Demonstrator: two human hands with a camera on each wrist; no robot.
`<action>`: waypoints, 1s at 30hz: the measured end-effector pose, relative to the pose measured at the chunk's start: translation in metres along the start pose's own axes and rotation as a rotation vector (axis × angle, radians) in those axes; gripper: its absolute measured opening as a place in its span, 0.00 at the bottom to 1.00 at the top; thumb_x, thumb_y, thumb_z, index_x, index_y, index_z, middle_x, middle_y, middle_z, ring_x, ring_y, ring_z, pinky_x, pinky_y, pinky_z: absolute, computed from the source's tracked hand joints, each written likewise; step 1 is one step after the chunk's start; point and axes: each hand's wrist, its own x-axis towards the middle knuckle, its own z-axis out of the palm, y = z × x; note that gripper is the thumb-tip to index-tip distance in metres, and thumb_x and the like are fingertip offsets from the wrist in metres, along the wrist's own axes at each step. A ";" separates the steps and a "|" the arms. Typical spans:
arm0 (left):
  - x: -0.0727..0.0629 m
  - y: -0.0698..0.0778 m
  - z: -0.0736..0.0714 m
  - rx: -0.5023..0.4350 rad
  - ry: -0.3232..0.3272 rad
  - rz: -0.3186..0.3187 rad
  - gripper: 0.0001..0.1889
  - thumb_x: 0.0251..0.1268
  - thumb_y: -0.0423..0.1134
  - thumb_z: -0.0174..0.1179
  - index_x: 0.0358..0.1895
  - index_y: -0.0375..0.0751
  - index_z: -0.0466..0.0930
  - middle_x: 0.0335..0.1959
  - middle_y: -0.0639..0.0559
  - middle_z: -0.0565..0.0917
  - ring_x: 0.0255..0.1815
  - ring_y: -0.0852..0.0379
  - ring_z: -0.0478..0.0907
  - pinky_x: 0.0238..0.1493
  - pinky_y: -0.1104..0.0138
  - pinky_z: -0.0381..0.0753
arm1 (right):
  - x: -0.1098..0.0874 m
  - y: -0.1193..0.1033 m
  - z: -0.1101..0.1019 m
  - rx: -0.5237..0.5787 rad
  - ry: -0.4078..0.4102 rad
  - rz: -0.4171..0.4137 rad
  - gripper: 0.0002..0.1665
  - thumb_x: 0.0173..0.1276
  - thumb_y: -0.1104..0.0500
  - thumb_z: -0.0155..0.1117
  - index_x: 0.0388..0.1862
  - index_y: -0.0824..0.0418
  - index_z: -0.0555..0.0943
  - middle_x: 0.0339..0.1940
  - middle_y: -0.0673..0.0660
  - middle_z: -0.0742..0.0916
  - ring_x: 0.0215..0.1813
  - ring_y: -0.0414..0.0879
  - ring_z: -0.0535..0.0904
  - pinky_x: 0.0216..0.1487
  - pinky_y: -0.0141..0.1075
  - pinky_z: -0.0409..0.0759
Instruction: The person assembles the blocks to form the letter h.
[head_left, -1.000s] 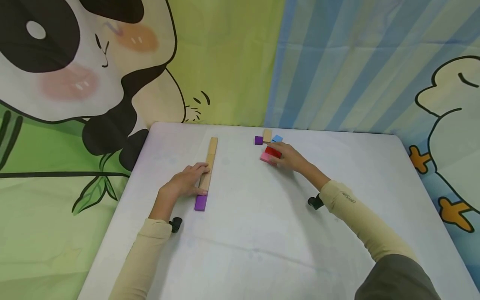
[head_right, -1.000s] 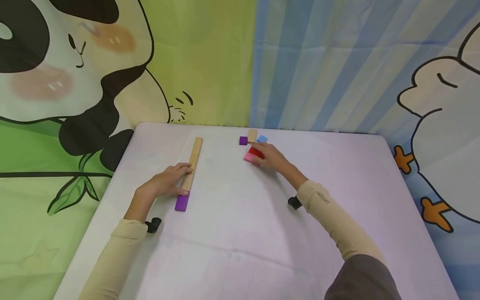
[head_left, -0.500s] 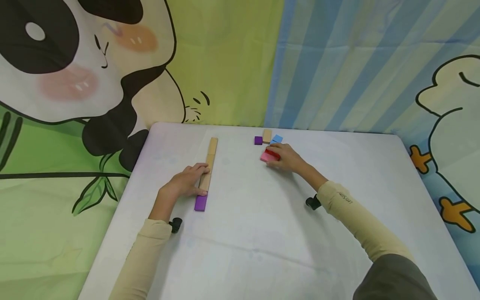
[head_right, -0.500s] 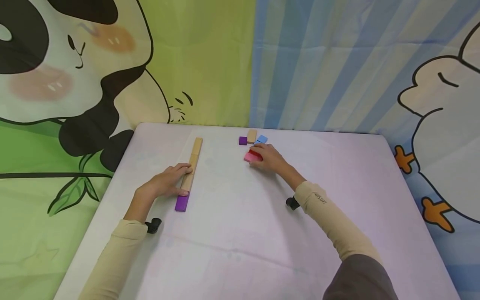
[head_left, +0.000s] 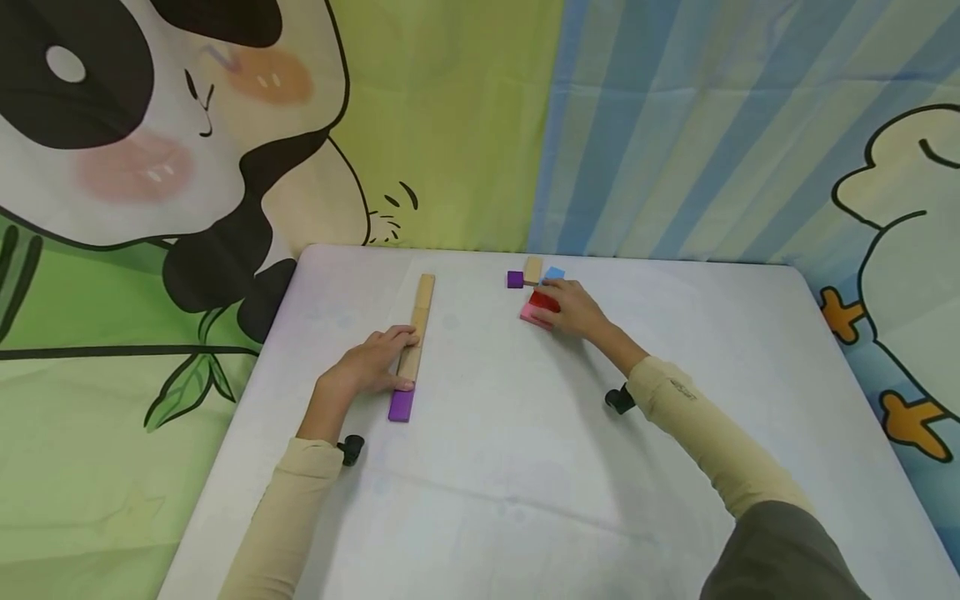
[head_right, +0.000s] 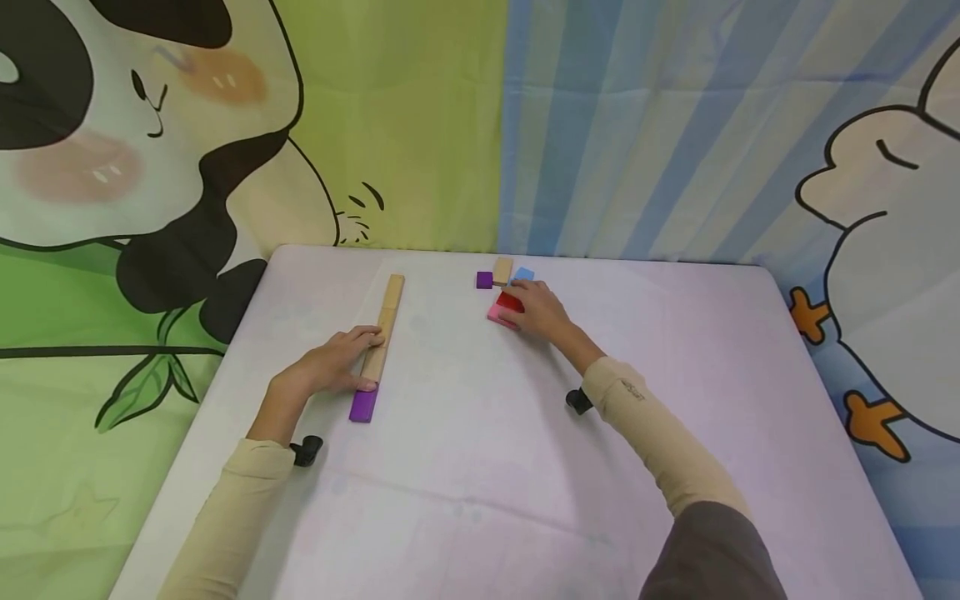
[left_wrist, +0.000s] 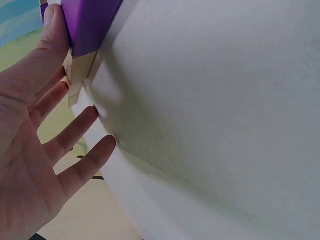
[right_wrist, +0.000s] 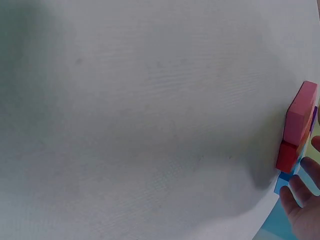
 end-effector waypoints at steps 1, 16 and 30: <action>0.000 0.000 0.000 0.000 -0.001 -0.001 0.43 0.54 0.50 0.70 0.73 0.44 0.60 0.78 0.49 0.55 0.72 0.42 0.60 0.65 0.45 0.70 | 0.001 0.000 0.000 0.000 0.005 0.006 0.33 0.72 0.46 0.58 0.71 0.58 0.68 0.73 0.65 0.68 0.72 0.64 0.62 0.69 0.56 0.69; 0.000 -0.001 0.000 0.000 0.001 0.005 0.43 0.54 0.50 0.70 0.73 0.44 0.60 0.78 0.48 0.55 0.73 0.41 0.59 0.65 0.43 0.69 | 0.014 0.010 -0.004 -0.047 0.044 0.000 0.25 0.72 0.54 0.59 0.66 0.59 0.75 0.68 0.64 0.73 0.68 0.60 0.66 0.67 0.52 0.72; 0.000 0.001 -0.001 0.001 0.003 0.010 0.43 0.54 0.49 0.70 0.72 0.43 0.61 0.78 0.48 0.55 0.72 0.40 0.60 0.64 0.43 0.70 | -0.004 0.011 0.013 -0.046 0.082 -0.088 0.32 0.67 0.51 0.65 0.69 0.53 0.72 0.54 0.64 0.73 0.50 0.53 0.69 0.45 0.41 0.75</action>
